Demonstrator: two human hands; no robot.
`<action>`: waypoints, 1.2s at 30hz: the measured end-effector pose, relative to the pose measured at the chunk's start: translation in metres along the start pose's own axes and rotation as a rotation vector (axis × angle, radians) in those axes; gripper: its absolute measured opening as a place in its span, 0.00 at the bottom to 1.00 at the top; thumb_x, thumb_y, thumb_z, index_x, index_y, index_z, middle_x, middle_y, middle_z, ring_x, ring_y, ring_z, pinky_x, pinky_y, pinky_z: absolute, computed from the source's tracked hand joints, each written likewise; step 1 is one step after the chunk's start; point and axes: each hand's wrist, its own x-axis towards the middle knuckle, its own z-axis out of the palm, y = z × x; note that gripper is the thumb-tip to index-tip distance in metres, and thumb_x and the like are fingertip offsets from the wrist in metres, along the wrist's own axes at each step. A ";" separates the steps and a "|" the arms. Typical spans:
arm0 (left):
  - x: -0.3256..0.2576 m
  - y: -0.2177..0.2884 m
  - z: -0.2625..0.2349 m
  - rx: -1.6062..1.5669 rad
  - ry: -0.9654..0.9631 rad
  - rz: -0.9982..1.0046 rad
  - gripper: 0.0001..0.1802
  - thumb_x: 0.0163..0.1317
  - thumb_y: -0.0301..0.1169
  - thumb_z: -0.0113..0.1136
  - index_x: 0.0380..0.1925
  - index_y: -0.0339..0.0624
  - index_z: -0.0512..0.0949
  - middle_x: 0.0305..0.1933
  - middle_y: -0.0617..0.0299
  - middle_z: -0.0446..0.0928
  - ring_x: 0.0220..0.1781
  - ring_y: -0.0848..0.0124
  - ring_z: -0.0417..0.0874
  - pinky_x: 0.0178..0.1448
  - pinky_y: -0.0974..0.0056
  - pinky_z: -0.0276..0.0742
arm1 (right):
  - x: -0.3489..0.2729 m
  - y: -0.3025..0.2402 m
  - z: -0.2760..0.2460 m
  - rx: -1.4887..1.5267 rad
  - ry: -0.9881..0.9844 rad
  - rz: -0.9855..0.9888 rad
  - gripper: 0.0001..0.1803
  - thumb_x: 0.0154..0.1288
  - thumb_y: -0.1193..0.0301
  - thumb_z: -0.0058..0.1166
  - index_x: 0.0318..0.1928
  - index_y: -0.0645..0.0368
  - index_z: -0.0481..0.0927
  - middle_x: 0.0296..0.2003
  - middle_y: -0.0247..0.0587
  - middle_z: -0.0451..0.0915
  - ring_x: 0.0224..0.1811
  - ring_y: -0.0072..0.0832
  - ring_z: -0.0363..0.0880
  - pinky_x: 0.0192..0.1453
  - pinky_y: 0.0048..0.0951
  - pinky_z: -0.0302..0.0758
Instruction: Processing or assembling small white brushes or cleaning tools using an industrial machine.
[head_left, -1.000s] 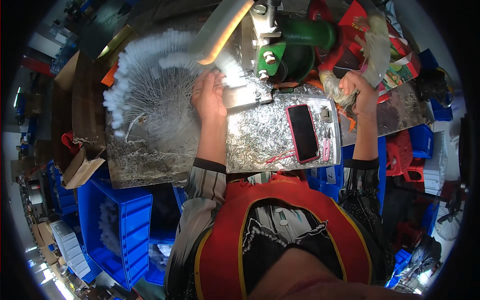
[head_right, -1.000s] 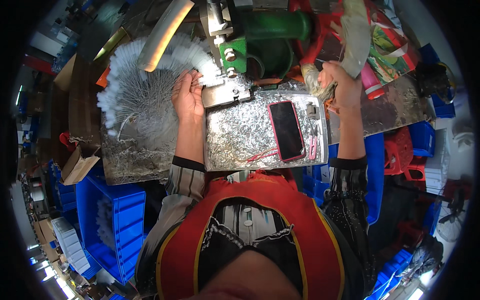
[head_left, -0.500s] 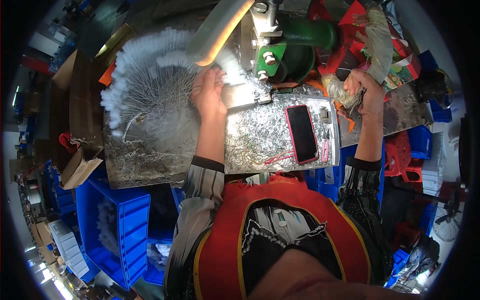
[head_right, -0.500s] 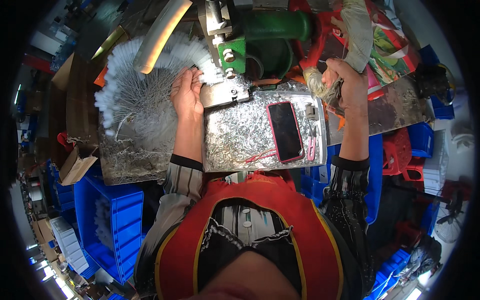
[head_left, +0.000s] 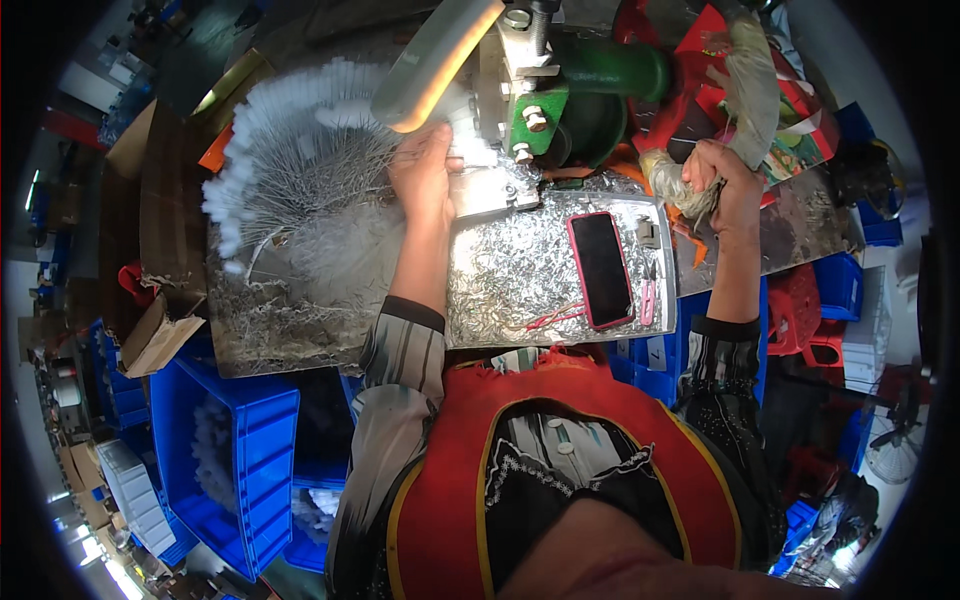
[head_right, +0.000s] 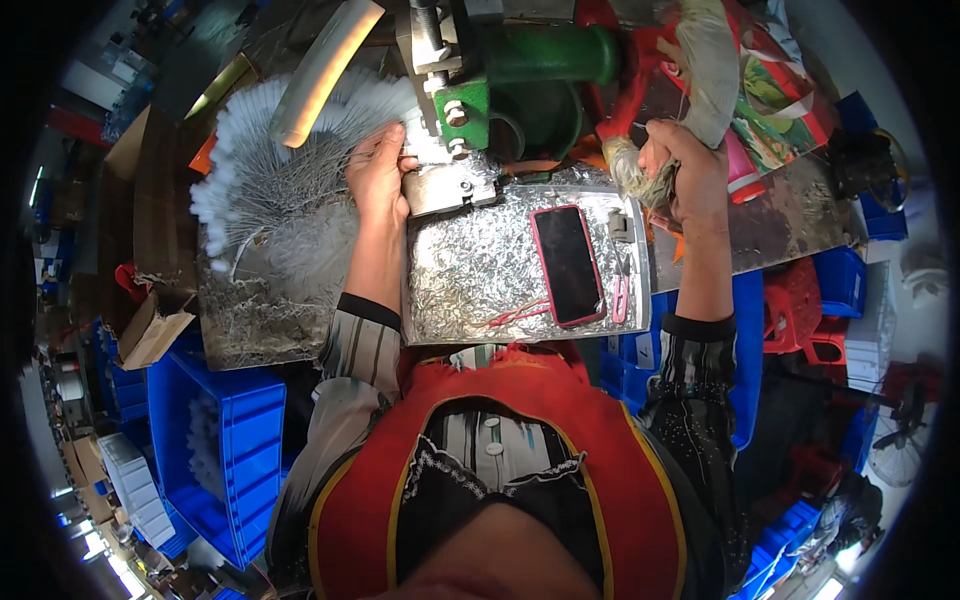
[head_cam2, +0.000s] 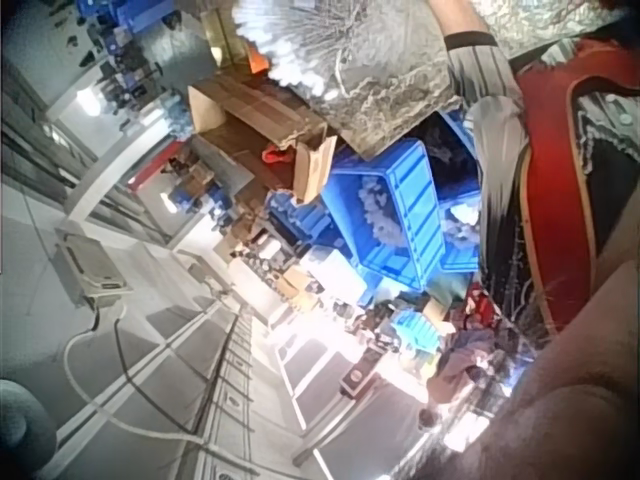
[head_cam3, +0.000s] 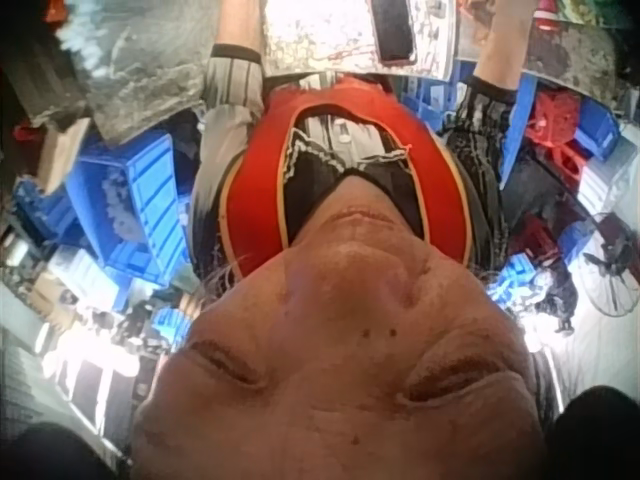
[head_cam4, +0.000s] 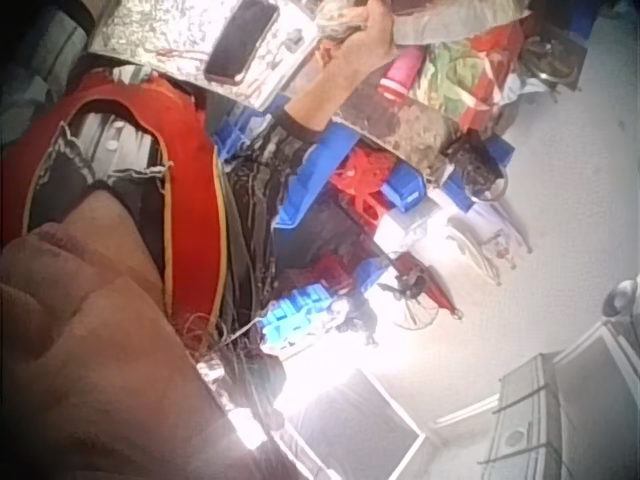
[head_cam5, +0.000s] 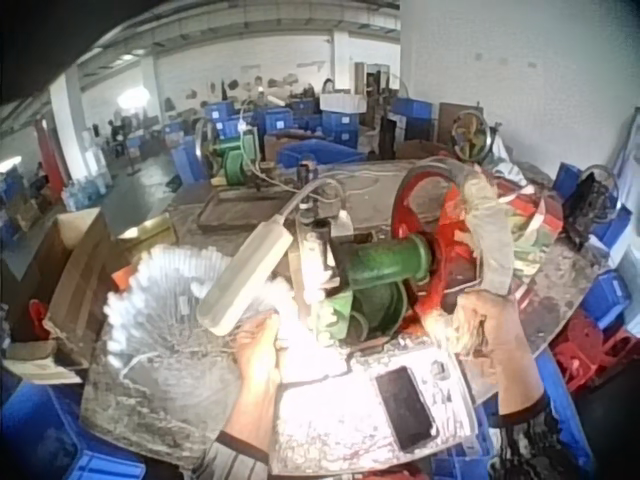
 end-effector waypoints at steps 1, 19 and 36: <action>0.002 0.000 -0.001 0.001 -0.001 0.004 0.13 0.49 0.26 0.63 0.33 0.28 0.74 0.29 0.56 0.75 0.22 0.75 0.73 0.20 0.76 0.71 | 0.000 -0.003 0.001 -0.007 -0.004 0.015 0.12 0.49 0.76 0.48 0.12 0.61 0.67 0.10 0.37 0.64 0.14 0.27 0.66 0.28 0.26 0.66; -0.002 -0.003 0.002 -0.067 0.094 0.096 0.11 0.52 0.23 0.60 0.34 0.29 0.72 0.29 0.57 0.74 0.20 0.76 0.72 0.19 0.76 0.71 | 0.001 0.018 -0.007 0.071 -0.011 -0.047 0.08 0.49 0.79 0.48 0.16 0.66 0.70 0.11 0.38 0.66 0.15 0.27 0.66 0.27 0.27 0.67; -0.002 -0.005 0.007 0.031 0.077 0.113 0.16 0.50 0.21 0.61 0.38 0.27 0.70 0.27 0.56 0.73 0.18 0.78 0.70 0.17 0.77 0.68 | 0.003 0.013 -0.010 0.036 0.006 0.004 0.09 0.49 0.78 0.48 0.14 0.64 0.70 0.11 0.38 0.66 0.15 0.26 0.67 0.27 0.26 0.66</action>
